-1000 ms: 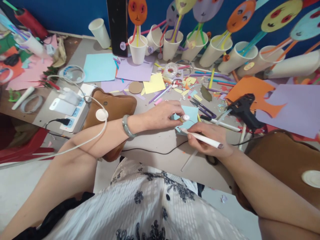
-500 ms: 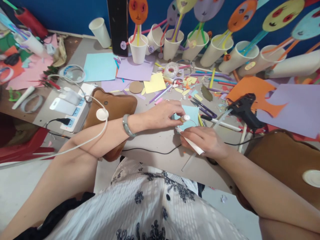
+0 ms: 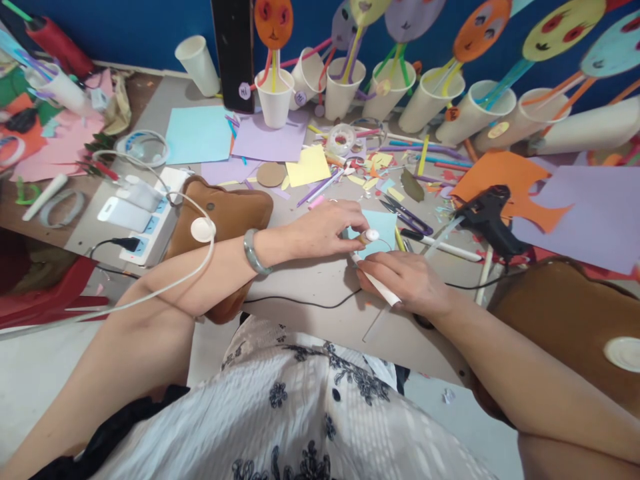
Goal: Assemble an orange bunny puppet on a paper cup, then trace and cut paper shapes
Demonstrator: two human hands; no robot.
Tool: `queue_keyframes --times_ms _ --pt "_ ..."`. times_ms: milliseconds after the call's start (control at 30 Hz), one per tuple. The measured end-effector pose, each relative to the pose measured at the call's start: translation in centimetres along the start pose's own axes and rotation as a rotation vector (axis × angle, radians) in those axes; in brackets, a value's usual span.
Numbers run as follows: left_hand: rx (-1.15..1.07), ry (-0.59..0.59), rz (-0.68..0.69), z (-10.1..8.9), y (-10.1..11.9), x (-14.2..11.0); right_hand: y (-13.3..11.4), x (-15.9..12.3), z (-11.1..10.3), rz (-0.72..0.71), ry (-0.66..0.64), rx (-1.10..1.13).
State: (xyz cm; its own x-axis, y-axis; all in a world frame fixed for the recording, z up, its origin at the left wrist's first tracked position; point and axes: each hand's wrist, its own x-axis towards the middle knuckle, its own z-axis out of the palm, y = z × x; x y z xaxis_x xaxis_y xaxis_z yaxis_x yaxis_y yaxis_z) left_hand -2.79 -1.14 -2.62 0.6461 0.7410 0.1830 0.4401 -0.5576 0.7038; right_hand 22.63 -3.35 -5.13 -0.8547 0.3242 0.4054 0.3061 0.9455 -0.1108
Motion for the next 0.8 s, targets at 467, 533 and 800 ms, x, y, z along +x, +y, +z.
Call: queue_keyframes --times_ms 467,533,800 --pt "-0.005 0.001 0.015 0.04 -0.05 0.02 0.11 0.08 -0.19 0.029 -0.007 0.060" --pt "0.000 0.003 0.014 0.05 -0.07 0.00 0.06 0.26 -0.36 -0.022 0.027 0.031" --pt "0.013 0.005 0.011 0.01 0.01 -0.06 0.17 -0.36 0.39 -0.012 0.073 0.030"
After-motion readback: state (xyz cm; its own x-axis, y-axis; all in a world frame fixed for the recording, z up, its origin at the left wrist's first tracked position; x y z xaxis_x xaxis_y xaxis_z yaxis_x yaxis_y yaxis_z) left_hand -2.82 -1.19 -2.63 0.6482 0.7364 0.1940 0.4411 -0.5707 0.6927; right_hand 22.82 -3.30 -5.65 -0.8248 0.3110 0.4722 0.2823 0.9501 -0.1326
